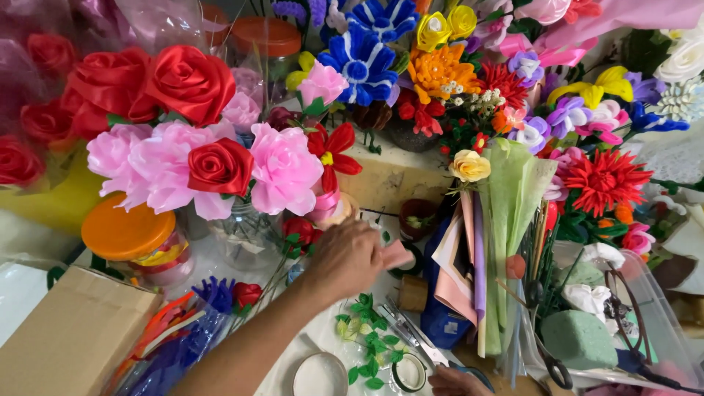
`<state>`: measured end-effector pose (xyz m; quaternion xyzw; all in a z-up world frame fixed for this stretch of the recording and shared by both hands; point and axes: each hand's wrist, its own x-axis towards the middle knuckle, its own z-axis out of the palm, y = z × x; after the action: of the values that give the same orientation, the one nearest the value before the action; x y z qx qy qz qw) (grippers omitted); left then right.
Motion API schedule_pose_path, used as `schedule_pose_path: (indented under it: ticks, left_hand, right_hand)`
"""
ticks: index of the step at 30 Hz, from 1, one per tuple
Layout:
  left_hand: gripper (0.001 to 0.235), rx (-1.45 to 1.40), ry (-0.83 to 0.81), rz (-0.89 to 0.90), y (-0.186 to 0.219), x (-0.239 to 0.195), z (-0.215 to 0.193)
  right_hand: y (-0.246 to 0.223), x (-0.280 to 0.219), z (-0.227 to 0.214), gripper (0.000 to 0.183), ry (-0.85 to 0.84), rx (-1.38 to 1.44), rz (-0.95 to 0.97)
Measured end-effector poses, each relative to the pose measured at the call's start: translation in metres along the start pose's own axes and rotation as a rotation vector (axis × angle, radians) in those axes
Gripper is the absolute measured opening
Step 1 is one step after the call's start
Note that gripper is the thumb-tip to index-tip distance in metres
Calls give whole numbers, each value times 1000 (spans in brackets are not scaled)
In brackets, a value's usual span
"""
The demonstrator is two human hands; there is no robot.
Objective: Assembling artificial flowers by meticulously attaching small green leaf components to a floral base using adhesive or tape.
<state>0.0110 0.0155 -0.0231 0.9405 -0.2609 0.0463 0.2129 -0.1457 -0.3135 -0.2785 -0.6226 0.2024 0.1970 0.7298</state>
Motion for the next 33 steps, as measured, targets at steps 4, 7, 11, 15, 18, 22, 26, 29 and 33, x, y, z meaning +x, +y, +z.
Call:
schedule_pose_path:
  ticks: [4,7,11,15,18,22,26,29,33]
  left_hand:
    - [23,-28,26,102,28,-69,34]
    - [14,-152,39,214,42,-102,61]
    - [6,-159,241,303,41,-113,96]
    - [18,-283,134,253,37,-110,95]
    - [18,-402,49,160,31,-108,78]
    - [20,-437,2,30,20,-107,63]
    - [20,-496,76,-124,3,-104,59]
    - [24,-491,99,-210,-4,-96,50]
    - [25,-534,220,-173,-13,-80,41]
  right_hand:
    - [-25,-21,25,83,-235,-110,-253]
    - [-47,-44,76,88,-106,-71,-508]
    - [-84,-73,126,38,99,12,-555]
    - [-121,-100,142,18,182,-7,-454]
    - [-129,-106,114,18,115,19,-538]
    - [-167,-140,70,20,402,-291,-852]
    - [-224,-178,60,16,735,-602,-1019]
    - [-241,-168,33,22,908,-952,-970]
    - [-262,-136,34,20,821,-1217,-727]
